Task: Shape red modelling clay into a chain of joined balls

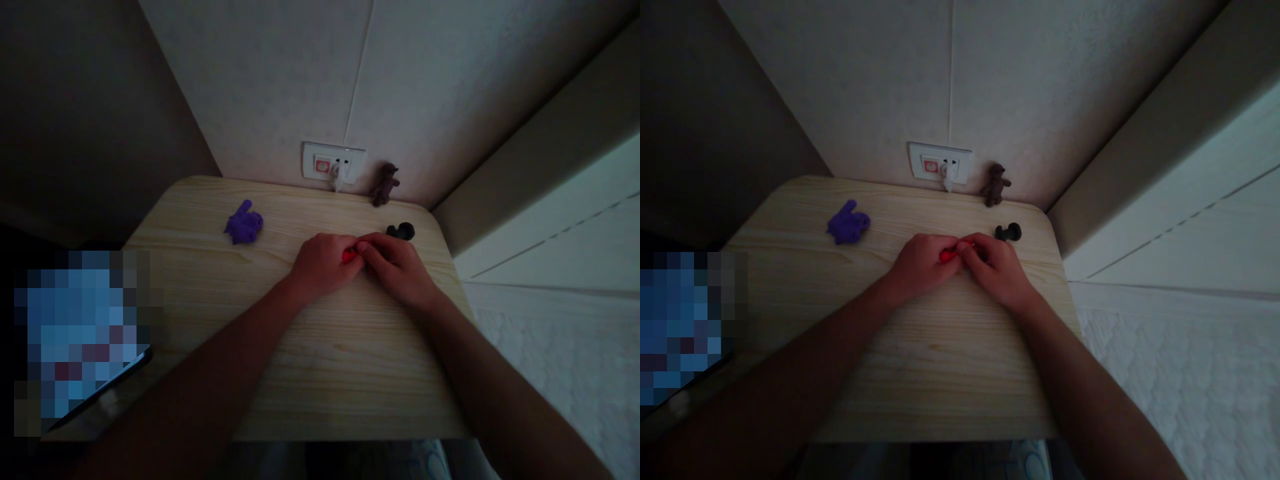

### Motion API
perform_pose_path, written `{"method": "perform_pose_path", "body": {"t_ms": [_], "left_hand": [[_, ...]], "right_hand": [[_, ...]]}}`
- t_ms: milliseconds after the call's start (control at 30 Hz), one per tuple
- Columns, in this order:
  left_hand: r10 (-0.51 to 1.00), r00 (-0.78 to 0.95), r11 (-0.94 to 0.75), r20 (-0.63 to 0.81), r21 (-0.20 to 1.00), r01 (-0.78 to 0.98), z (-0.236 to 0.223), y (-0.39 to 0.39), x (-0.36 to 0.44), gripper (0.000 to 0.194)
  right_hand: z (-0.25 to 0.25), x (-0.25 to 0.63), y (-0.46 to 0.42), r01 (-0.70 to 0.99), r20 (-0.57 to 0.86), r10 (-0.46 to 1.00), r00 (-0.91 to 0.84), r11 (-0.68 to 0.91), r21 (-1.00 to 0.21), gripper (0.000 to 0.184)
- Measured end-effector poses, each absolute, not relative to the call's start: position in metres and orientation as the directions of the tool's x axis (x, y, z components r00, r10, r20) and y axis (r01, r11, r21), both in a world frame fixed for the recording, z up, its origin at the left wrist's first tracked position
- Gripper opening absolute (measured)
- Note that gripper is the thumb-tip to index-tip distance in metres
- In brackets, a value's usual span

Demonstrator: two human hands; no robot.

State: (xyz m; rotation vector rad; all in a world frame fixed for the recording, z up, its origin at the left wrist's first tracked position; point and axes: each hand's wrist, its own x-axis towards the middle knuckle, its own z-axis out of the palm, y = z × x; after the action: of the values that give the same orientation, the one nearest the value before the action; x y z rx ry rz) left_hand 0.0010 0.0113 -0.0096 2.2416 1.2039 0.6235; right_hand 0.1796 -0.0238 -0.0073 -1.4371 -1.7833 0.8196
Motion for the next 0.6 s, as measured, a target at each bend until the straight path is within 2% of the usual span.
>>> {"method": "perform_pose_path", "body": {"t_ms": [600], "left_hand": [[0.856,0.495,-0.47,0.146,0.619,0.629,-0.011,0.0126,0.0014,0.033]], "right_hand": [[-0.009,0.1807,-0.0238,0.534,0.133,0.98,-0.145,0.191,-0.824,0.034]]}}
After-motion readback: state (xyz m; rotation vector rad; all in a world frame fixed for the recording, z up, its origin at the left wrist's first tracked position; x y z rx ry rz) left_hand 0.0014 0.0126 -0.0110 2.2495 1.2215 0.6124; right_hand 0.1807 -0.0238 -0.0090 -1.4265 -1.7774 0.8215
